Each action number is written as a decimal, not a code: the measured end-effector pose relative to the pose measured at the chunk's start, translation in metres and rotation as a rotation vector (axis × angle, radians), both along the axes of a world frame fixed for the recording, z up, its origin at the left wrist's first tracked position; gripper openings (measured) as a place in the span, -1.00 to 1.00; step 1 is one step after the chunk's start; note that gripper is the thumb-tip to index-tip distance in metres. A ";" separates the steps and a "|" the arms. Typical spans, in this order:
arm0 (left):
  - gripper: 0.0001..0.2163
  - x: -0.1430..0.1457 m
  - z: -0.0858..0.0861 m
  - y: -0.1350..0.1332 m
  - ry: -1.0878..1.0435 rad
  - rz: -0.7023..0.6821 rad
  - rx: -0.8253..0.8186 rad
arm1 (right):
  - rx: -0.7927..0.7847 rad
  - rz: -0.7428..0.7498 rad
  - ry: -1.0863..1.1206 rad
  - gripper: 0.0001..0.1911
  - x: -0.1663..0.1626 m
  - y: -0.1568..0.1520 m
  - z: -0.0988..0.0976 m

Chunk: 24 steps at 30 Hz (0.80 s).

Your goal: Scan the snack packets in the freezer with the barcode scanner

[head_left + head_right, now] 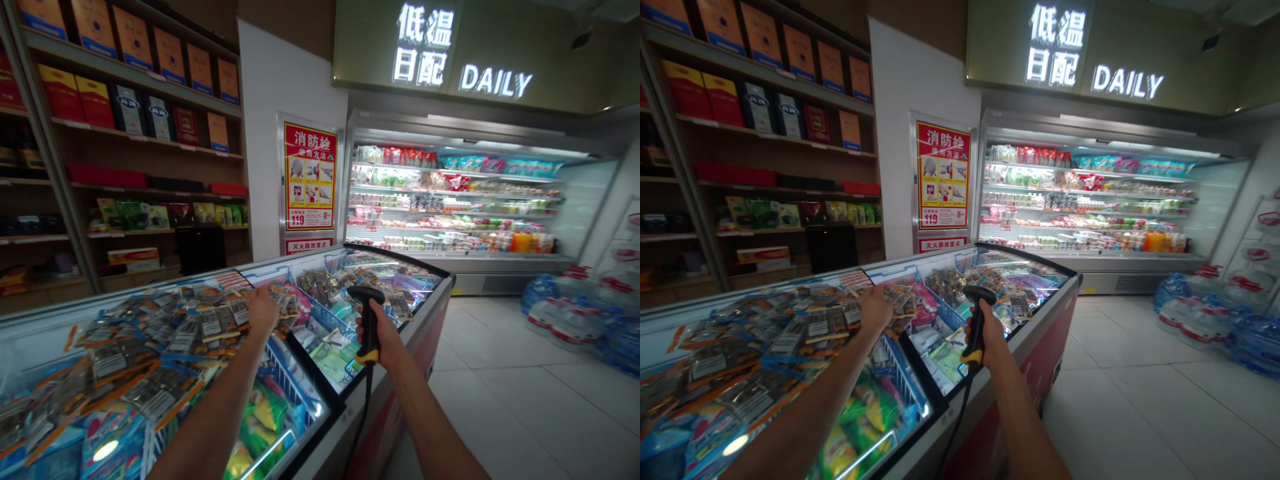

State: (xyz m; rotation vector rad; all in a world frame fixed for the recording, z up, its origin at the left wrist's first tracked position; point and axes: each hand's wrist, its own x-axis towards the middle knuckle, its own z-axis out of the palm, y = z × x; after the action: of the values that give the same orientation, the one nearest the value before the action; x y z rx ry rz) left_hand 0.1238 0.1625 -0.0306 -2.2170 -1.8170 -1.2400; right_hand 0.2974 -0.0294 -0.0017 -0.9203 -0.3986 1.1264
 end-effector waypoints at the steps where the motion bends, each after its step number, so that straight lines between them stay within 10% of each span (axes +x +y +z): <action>1: -0.65 0.003 0.000 -0.003 0.012 0.019 0.023 | 0.001 -0.010 0.000 -0.73 0.003 -0.001 -0.001; 6: -0.64 0.027 0.003 -0.017 0.037 0.051 0.105 | 0.002 -0.076 -0.024 -0.73 0.022 -0.005 -0.004; 18: -0.58 0.191 -0.043 -0.037 0.224 -0.723 -0.241 | -0.082 -0.196 -0.057 -0.72 0.065 -0.011 -0.022; 24: -0.62 0.206 -0.046 -0.041 0.355 -0.836 -0.253 | -0.109 -0.212 -0.089 -0.71 0.069 -0.011 -0.023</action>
State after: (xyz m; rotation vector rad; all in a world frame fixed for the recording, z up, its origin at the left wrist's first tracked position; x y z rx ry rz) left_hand 0.3303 0.1210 -0.0771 -3.2313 -0.9640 -0.5698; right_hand 0.3667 -0.0406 -0.0250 -1.0857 -0.3063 0.9225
